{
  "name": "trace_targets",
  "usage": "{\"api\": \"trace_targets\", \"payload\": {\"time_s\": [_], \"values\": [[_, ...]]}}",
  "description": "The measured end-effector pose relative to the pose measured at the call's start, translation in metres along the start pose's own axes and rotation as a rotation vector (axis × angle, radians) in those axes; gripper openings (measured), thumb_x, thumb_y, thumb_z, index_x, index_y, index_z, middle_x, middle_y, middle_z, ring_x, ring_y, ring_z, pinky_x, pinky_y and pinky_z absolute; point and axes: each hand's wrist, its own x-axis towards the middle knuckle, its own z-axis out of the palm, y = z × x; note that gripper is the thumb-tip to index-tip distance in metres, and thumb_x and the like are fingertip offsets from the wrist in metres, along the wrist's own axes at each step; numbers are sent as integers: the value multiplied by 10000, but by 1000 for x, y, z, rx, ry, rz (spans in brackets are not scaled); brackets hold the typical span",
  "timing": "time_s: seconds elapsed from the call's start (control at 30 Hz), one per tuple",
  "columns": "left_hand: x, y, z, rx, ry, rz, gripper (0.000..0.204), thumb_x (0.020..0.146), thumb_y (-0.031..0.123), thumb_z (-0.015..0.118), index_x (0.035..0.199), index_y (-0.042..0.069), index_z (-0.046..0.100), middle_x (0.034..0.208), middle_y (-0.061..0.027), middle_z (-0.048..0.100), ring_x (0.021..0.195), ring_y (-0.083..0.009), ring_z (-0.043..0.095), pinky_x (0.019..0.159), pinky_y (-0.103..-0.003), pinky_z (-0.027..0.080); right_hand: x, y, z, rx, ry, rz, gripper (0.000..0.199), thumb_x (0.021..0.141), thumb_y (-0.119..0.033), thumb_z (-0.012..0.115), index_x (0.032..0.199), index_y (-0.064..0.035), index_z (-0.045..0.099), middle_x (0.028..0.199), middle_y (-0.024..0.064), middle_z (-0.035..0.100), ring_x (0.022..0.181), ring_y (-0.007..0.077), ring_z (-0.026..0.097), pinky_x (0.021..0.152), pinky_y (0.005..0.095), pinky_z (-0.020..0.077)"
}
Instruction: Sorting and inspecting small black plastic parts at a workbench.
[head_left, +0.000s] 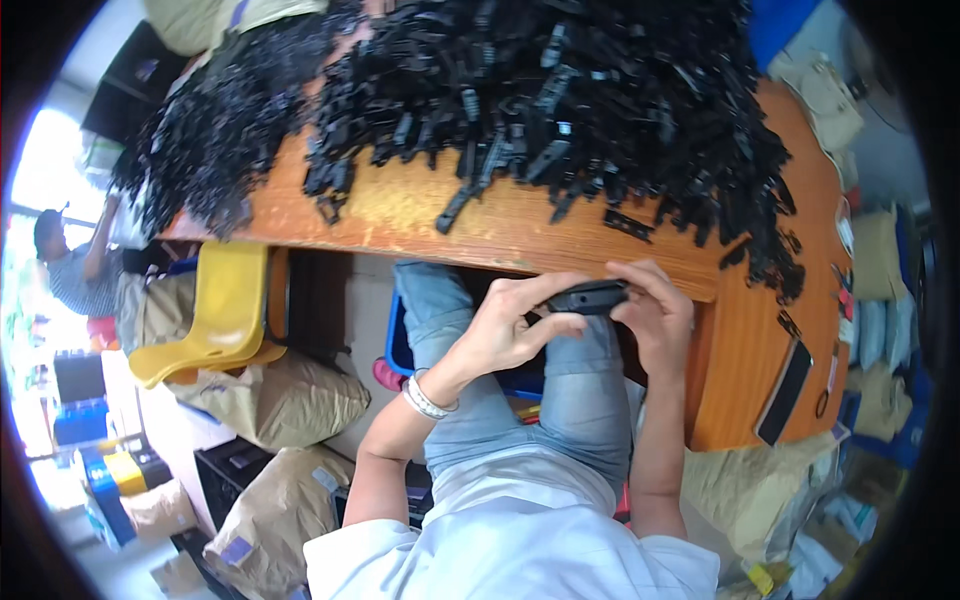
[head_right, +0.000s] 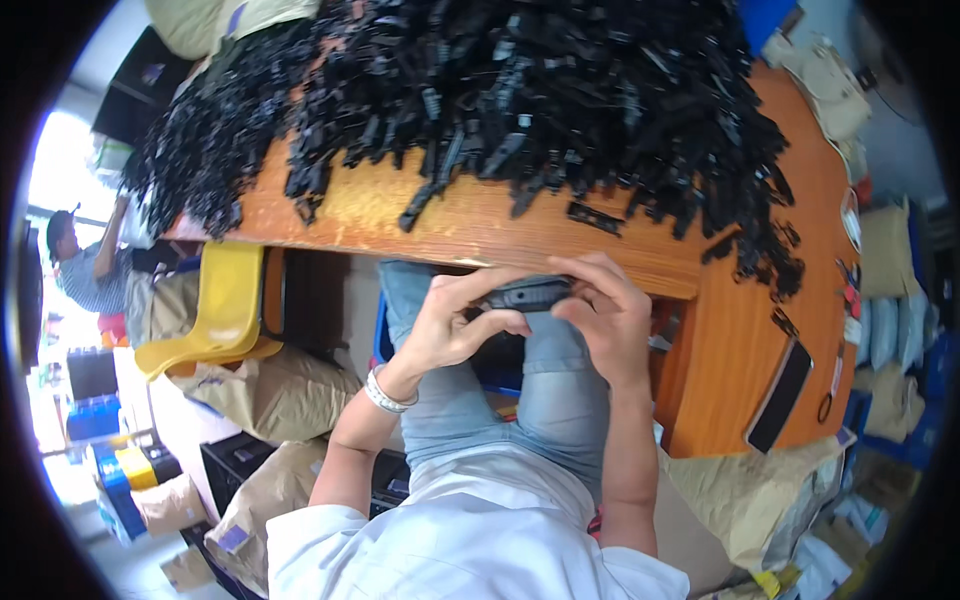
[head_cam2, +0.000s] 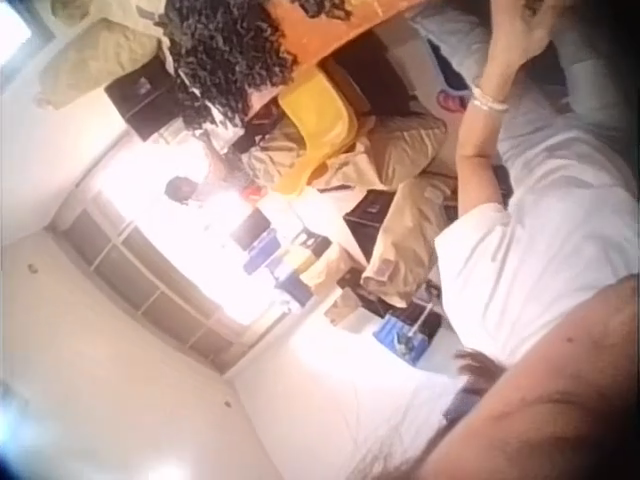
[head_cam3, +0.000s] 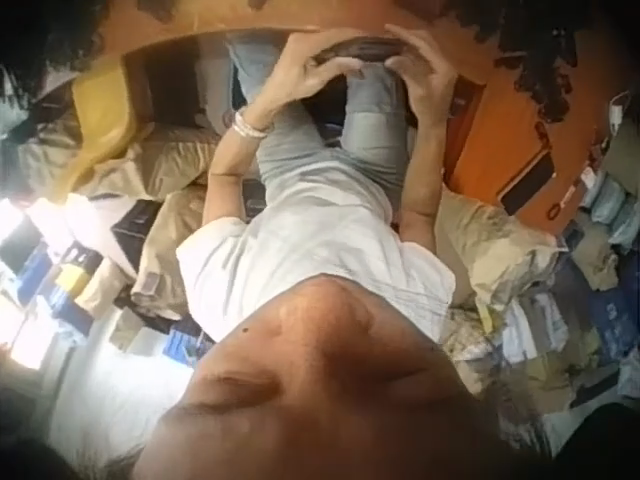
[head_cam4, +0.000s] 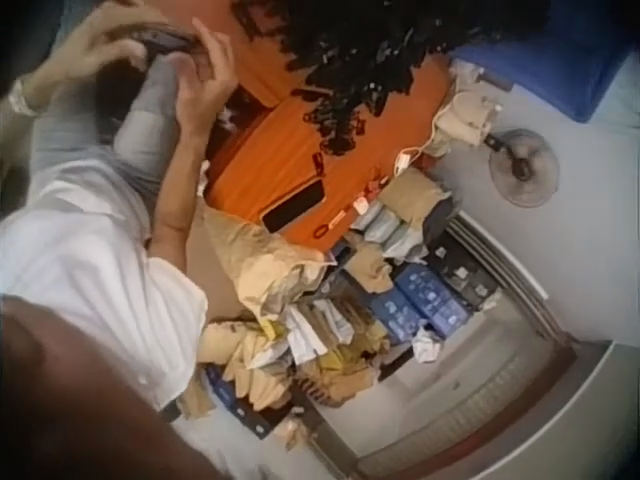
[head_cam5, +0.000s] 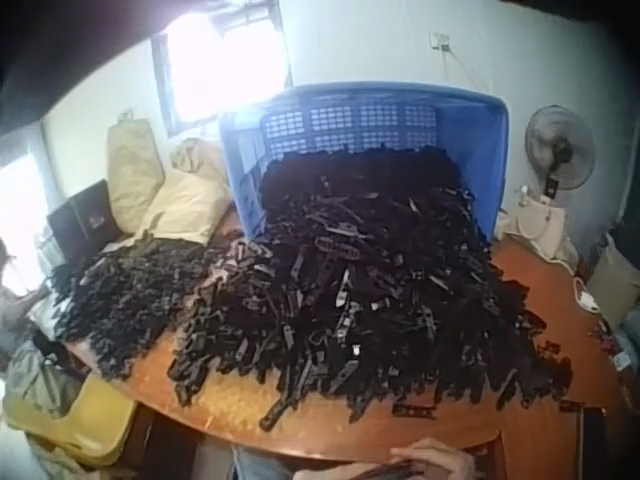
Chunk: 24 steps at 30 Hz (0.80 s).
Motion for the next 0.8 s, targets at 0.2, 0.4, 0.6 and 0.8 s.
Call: {"api": "trace_targets", "payload": {"time_s": [0.2,0.4,0.6,0.8], "values": [[-16,-21,-70,448,315,53,146,779,97,640,890,1,633,854,-63,643,680,-121,589,600,-244,464,-5,13,20,-247,-280,133,256,785,48,558,1037,29,601,972,93,572,814,128,565,658,205,466],[-17,-56,-175,1051,1027,-126,158,767,105,646,861,-19,624,764,-110,595,646,-198,581,617,-287,458,-15,30,25,-242,-249,32,254,801,57,529,1043,24,600,1037,112,584,914,185,576,769,234,470],[-2,-66,-197,1046,863,-228,195,718,157,685,773,-25,639,752,-120,610,668,-222,596,651,-302,464,-24,32,15,-305,-254,89,225,802,33,546,1018,28,609,972,109,608,896,172,581,761,248,464],[10,-72,-199,905,724,-168,140,739,101,661,760,-31,621,752,-72,602,650,-143,569,637,-244,453,-31,32,-2,-298,-175,185,211,812,21,543,1012,27,612,948,105,609,865,166,586,759,240,461]]}}
